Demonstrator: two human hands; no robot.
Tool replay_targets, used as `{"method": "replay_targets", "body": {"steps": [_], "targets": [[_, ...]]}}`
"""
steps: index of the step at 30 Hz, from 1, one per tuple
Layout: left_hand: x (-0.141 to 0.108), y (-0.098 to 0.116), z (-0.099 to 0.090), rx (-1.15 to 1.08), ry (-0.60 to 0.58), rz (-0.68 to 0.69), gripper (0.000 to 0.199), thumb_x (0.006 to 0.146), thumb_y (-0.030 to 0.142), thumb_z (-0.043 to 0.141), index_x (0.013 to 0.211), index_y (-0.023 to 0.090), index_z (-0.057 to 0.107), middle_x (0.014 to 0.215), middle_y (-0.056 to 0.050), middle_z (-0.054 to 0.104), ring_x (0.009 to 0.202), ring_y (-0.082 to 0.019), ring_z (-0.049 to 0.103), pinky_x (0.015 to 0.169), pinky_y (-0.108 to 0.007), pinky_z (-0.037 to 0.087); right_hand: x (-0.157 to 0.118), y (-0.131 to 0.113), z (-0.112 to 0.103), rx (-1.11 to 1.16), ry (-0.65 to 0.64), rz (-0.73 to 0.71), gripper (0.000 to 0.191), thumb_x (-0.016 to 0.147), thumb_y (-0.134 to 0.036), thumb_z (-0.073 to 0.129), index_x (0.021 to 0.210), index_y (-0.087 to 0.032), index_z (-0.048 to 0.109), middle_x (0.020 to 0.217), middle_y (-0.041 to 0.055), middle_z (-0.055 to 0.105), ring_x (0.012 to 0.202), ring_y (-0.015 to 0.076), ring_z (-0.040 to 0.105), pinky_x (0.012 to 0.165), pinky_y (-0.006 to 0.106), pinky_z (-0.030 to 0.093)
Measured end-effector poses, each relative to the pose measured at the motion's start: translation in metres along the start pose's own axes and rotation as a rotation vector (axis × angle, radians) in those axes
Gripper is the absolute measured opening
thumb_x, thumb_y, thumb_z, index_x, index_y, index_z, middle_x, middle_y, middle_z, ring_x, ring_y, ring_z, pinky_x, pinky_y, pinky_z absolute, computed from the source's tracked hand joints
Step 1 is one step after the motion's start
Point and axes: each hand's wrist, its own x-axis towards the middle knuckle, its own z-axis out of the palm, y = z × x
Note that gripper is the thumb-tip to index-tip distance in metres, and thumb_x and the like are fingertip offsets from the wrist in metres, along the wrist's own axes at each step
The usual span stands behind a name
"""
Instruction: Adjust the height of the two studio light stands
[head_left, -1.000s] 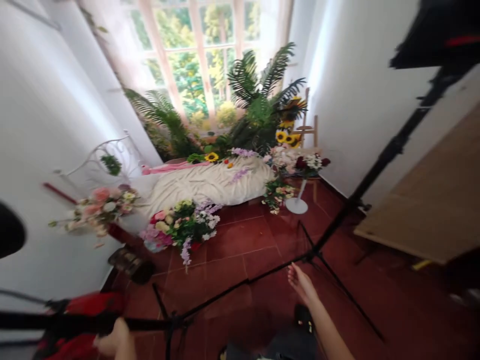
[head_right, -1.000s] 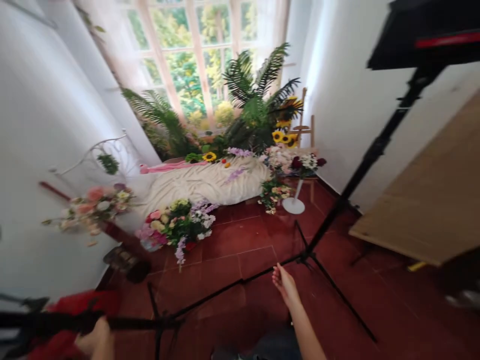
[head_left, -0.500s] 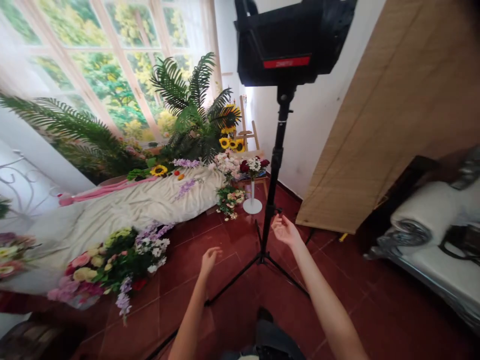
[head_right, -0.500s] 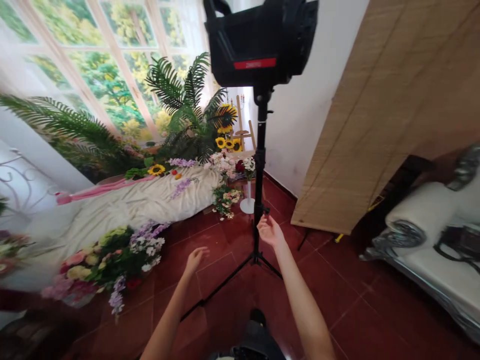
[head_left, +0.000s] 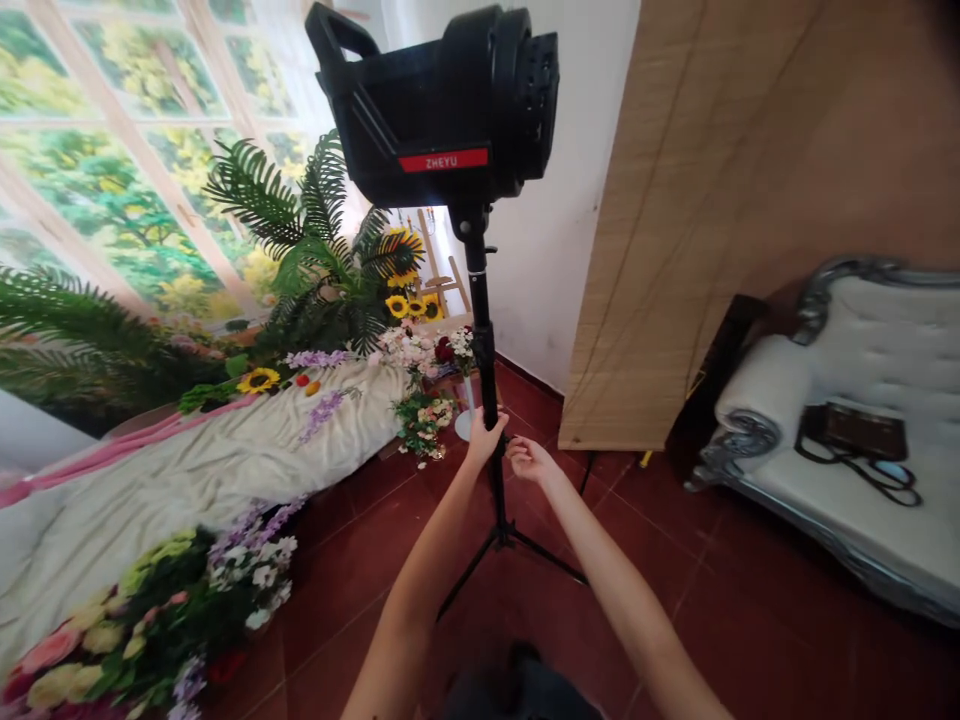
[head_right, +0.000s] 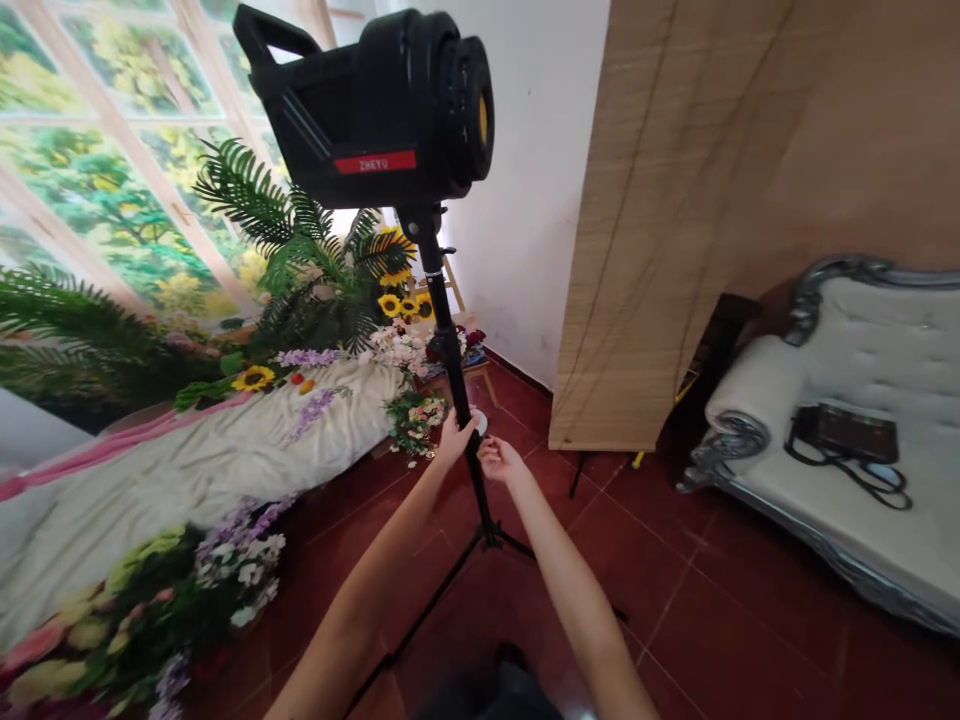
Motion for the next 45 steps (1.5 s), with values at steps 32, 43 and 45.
{"method": "replay_targets", "body": {"steps": [32, 43, 45], "targets": [[0.024, -0.015, 0.02, 0.087, 0.149, -0.282, 0.019, 0.065, 0.029, 0.063, 0.056, 0.017, 0.052, 0.046, 0.001, 0.051, 0.044, -0.011, 0.051, 0.044, -0.022, 0.04, -0.002, 0.021, -0.029, -1.293, 0.454, -0.571, 0.044, 0.06, -0.053, 0.073, 0.086, -0.018, 0.061, 0.078, 0.0008, 0.059, 0.066, 0.0126, 0.051, 0.057, 0.021, 0.037], [0.024, -0.016, 0.017, 0.061, 0.107, -0.241, 0.02, 0.063, 0.029, 0.062, 0.052, 0.017, 0.05, 0.045, 0.001, 0.049, 0.043, -0.01, 0.049, 0.043, -0.02, 0.038, 0.006, 0.005, -0.011, -1.016, 0.596, -0.719, 0.038, 0.07, -0.055, 0.06, 0.069, -0.017, 0.06, 0.07, 0.0016, 0.061, 0.066, 0.0141, 0.053, 0.065, 0.025, 0.042], [0.025, -0.018, 0.017, 0.062, 0.12, -0.227, 0.022, 0.062, 0.029, 0.063, 0.05, 0.017, 0.049, 0.045, 0.002, 0.048, 0.043, -0.01, 0.049, 0.042, -0.019, 0.037, 0.003, -0.002, -0.006, -1.148, 0.603, -0.763, 0.039, 0.07, -0.054, 0.06, 0.058, -0.018, 0.055, 0.07, 0.0028, 0.06, 0.072, 0.0168, 0.055, 0.072, 0.029, 0.043]]}}
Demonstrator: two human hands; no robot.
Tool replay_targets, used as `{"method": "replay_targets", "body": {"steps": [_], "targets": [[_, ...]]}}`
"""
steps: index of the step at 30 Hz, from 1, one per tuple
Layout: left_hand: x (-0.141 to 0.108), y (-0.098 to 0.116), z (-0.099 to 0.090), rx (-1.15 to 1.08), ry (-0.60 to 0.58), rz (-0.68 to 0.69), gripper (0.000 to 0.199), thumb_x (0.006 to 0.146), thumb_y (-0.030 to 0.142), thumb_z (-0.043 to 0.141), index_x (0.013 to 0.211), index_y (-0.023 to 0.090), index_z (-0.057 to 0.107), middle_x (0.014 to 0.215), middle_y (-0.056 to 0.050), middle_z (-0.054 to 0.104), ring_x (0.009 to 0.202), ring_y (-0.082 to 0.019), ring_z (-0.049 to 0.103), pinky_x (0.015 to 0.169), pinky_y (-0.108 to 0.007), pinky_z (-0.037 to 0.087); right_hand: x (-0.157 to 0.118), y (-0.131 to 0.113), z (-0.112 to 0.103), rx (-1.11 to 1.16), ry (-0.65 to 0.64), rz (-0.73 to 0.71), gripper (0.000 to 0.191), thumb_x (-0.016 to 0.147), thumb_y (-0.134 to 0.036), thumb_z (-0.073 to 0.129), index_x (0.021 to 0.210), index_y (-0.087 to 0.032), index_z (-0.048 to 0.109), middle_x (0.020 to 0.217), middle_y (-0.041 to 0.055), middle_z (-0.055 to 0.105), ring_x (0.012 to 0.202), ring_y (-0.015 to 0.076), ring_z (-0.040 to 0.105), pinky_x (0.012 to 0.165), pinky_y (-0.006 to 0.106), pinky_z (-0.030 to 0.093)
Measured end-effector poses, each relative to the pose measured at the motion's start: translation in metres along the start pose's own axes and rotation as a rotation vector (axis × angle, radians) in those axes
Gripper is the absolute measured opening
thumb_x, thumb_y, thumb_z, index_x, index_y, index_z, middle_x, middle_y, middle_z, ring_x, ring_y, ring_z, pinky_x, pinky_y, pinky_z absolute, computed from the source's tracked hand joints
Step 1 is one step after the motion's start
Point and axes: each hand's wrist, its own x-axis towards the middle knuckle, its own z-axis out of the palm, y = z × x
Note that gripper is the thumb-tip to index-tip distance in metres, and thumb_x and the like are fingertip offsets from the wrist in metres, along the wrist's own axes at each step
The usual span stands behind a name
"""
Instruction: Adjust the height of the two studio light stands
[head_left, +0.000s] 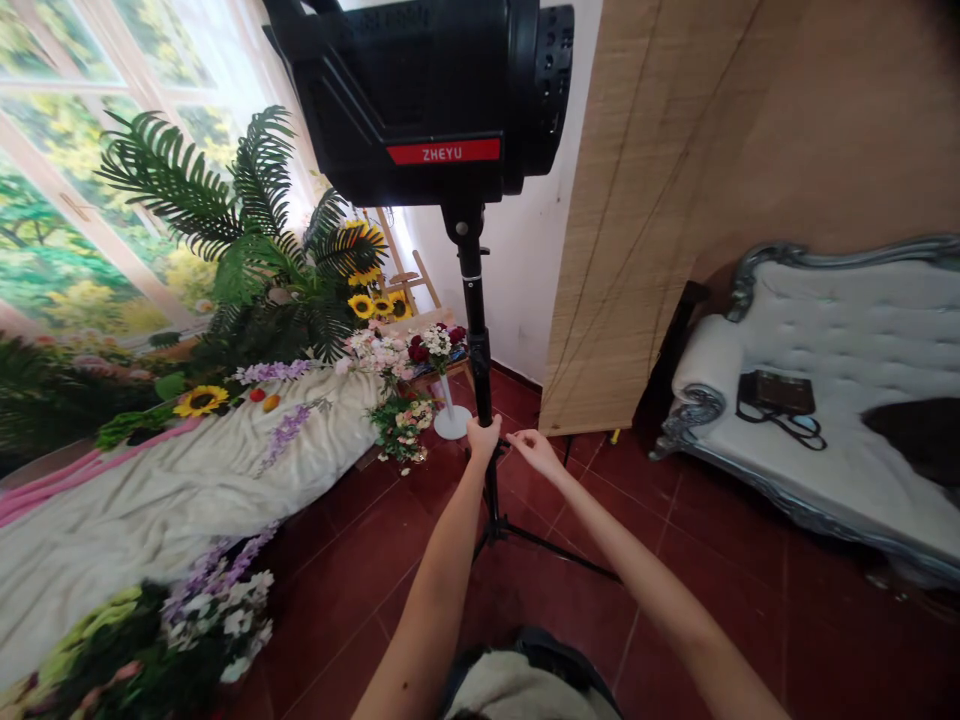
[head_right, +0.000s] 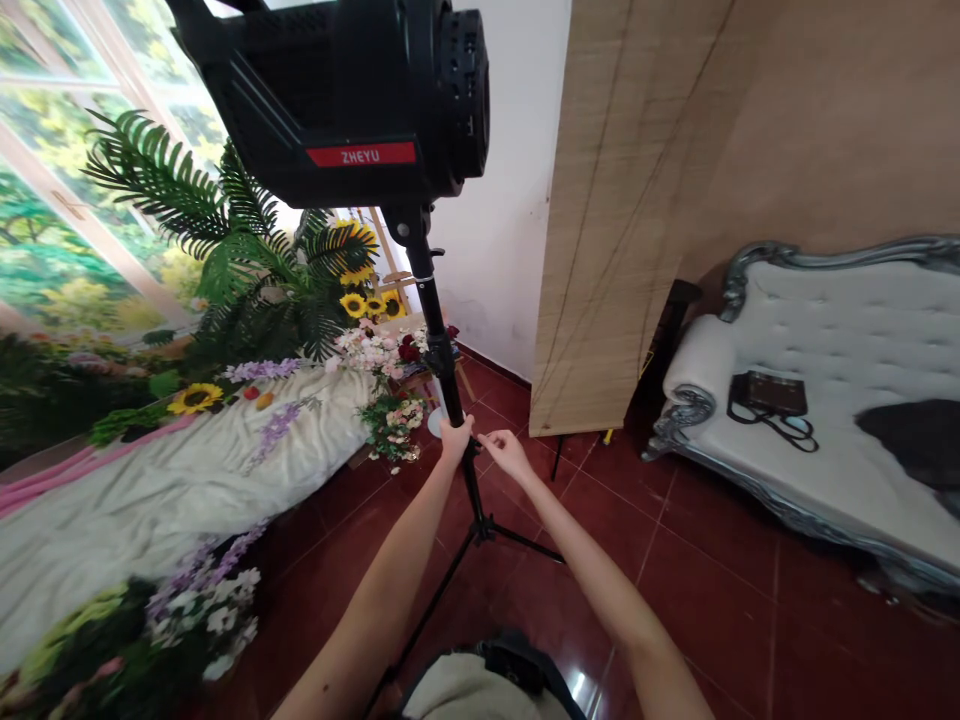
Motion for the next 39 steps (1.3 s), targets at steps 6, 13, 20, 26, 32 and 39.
{"method": "replay_targets", "body": {"steps": [6, 13, 20, 26, 32, 39], "targets": [[0.005, -0.006, 0.0, -0.029, 0.024, 0.026, 0.026, 0.057, 0.028, 0.069, 0.046, 0.017, 0.048, 0.044, 0.003, 0.045, 0.043, -0.009, 0.048, 0.04, -0.017, 0.034, 0.035, -0.095, -0.011, 0.07, 0.061, -0.201, 0.042, 0.064, -0.051, 0.07, 0.087, -0.02, 0.054, 0.089, 0.0039, 0.059, 0.078, 0.0164, 0.057, 0.071, 0.032, 0.049], [0.008, -0.01, 0.001, -0.053, 0.008, 0.012, 0.024, 0.056, 0.027, 0.069, 0.046, 0.018, 0.049, 0.043, 0.004, 0.046, 0.039, -0.008, 0.046, 0.039, -0.017, 0.035, 0.078, -0.203, 0.017, 0.154, -0.09, -0.491, 0.073, 0.061, -0.051, 0.074, 0.117, -0.023, 0.037, 0.094, 0.0022, 0.058, 0.081, 0.0147, 0.059, 0.075, 0.031, 0.049], [0.002, -0.001, -0.007, -0.112, -0.09, 0.008, 0.025, 0.06, 0.034, 0.071, 0.054, 0.016, 0.055, 0.046, 0.001, 0.053, 0.042, -0.01, 0.052, 0.042, -0.02, 0.039, 0.099, -0.205, 0.022, 0.15, -0.118, -0.559, 0.044, 0.068, -0.053, 0.067, 0.087, -0.02, 0.045, 0.071, -0.0036, 0.052, 0.056, 0.0103, 0.053, 0.055, 0.025, 0.045], [-0.009, -0.011, -0.02, -0.189, -0.267, 0.153, 0.035, 0.057, 0.039, 0.077, 0.076, 0.015, 0.059, 0.069, -0.002, 0.063, 0.06, -0.013, 0.062, 0.058, -0.024, 0.051, 0.106, -0.225, 0.002, 0.15, -0.374, -0.566, 0.038, 0.071, -0.05, 0.065, 0.083, -0.021, 0.043, 0.067, -0.0035, 0.053, 0.054, 0.011, 0.053, 0.054, 0.027, 0.046], [-0.01, -0.04, -0.019, -0.202, -0.324, 0.046, 0.042, 0.057, 0.046, 0.076, 0.075, 0.016, 0.053, 0.06, 0.001, 0.057, 0.047, -0.012, 0.059, 0.045, -0.023, 0.048, 0.107, -0.224, 0.004, 0.143, -0.313, -0.585, 0.036, 0.071, -0.047, 0.065, 0.085, -0.021, 0.043, 0.068, -0.0029, 0.053, 0.056, 0.011, 0.052, 0.055, 0.026, 0.045], [-0.008, -0.05, -0.013, -0.249, -0.309, 0.032, 0.04, 0.057, 0.043, 0.076, 0.075, 0.016, 0.054, 0.058, 0.001, 0.058, 0.048, -0.013, 0.06, 0.046, -0.023, 0.049, 0.086, -0.176, 0.034, 0.092, 0.06, -0.502, 0.029, 0.071, -0.038, 0.061, 0.087, -0.022, 0.043, 0.07, -0.0037, 0.051, 0.062, 0.0114, 0.052, 0.06, 0.026, 0.045]]}}
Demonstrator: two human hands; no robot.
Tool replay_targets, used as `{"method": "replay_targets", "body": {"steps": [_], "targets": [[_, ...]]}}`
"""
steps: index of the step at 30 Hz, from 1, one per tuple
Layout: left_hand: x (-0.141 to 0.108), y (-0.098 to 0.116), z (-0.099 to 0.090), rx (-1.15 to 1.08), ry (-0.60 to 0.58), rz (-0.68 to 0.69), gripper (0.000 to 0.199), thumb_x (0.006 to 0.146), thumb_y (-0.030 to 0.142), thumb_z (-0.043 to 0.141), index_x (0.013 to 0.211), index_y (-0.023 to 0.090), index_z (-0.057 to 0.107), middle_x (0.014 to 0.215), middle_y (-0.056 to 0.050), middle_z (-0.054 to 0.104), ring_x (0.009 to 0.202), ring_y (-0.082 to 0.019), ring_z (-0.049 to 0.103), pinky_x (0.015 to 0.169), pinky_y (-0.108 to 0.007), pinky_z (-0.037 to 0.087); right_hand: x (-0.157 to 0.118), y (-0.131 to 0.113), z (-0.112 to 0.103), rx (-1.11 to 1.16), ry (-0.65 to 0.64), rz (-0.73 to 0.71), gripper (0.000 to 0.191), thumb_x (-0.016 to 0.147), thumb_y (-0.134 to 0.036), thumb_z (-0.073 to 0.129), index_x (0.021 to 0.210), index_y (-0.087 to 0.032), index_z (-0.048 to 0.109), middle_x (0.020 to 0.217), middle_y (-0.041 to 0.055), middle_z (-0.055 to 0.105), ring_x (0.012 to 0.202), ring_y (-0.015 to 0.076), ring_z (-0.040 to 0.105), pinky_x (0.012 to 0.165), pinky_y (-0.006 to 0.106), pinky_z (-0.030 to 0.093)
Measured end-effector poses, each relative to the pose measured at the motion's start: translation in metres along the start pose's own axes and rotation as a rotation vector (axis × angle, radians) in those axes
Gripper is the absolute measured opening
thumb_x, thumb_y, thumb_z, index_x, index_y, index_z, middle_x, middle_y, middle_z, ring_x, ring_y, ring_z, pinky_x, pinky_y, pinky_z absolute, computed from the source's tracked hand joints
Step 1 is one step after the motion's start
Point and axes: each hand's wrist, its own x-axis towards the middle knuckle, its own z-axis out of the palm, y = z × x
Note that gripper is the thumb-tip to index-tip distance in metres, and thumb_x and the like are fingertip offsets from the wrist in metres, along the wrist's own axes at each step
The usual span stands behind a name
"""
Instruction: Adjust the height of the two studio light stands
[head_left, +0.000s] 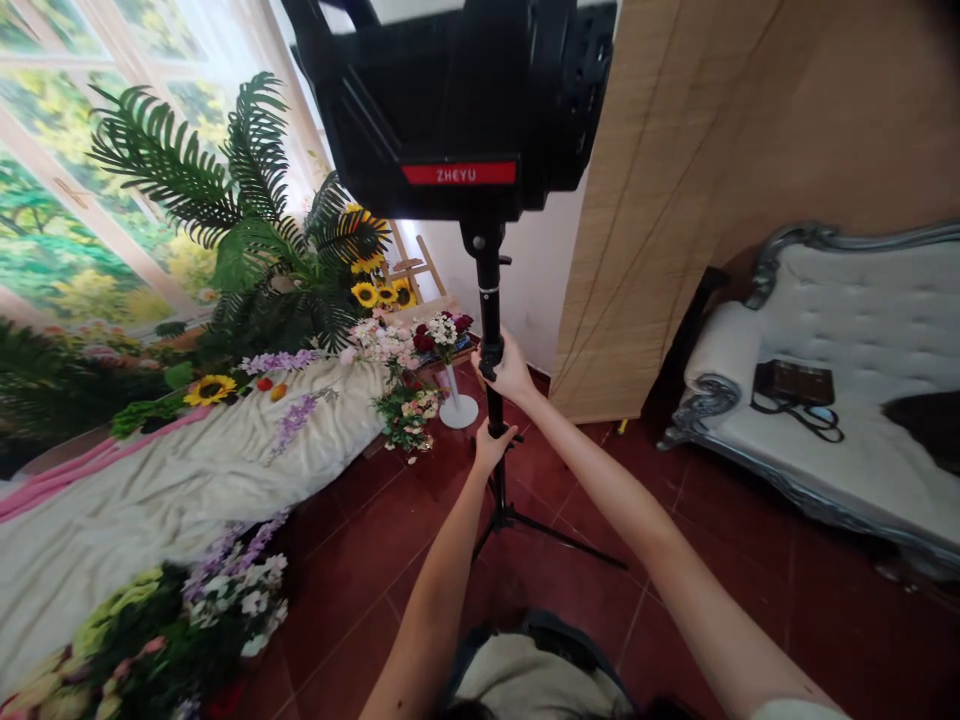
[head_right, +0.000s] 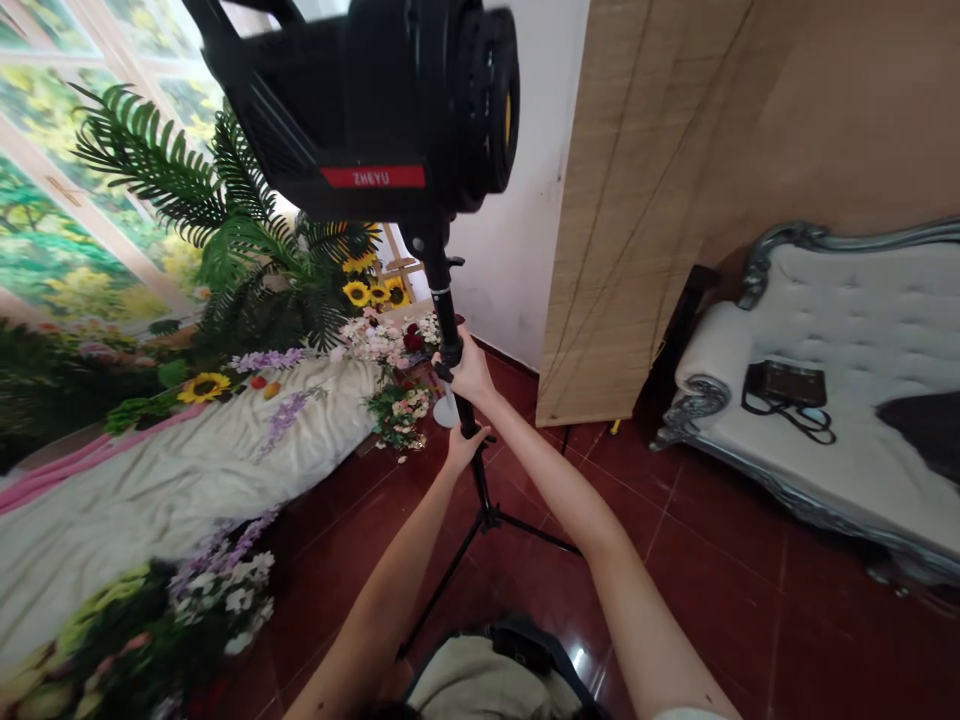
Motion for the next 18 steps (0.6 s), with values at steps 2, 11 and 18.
{"method": "replay_targets", "body": {"steps": [2, 11, 18], "targets": [[0.0, 0.0, -0.001, 0.001, -0.009, -0.005, 0.04, 0.057, 0.043, 0.076, 0.076, 0.015, 0.055, 0.059, 0.0, 0.06, 0.049, -0.014, 0.061, 0.047, -0.025, 0.05, -0.016, 0.013, 0.004, -0.014, -0.006, 0.051, 0.027, 0.071, -0.037, 0.059, 0.088, -0.022, 0.043, 0.07, -0.0037, 0.052, 0.062, 0.012, 0.053, 0.06, 0.026, 0.045], [0.006, -0.005, -0.006, 0.045, 0.027, 0.085, 0.032, 0.053, 0.026, 0.076, 0.076, 0.013, 0.058, 0.072, -0.006, 0.067, 0.065, -0.016, 0.06, 0.064, -0.028, 0.05, -0.075, 0.061, 0.012, -0.07, -0.032, 0.228, 0.022, 0.069, -0.034, 0.055, 0.085, -0.022, 0.045, 0.067, -0.0045, 0.054, 0.06, 0.0125, 0.054, 0.058, 0.025, 0.046], [0.006, -0.004, -0.003, -0.092, 0.048, -0.024, 0.034, 0.051, 0.028, 0.077, 0.075, 0.014, 0.057, 0.074, -0.007, 0.068, 0.072, -0.019, 0.06, 0.068, -0.03, 0.05, -0.091, 0.064, 0.027, -0.152, 0.129, 0.315, 0.021, 0.071, -0.033, 0.054, 0.086, -0.024, 0.042, 0.072, -0.0033, 0.059, 0.063, 0.0148, 0.057, 0.061, 0.026, 0.046]]}}
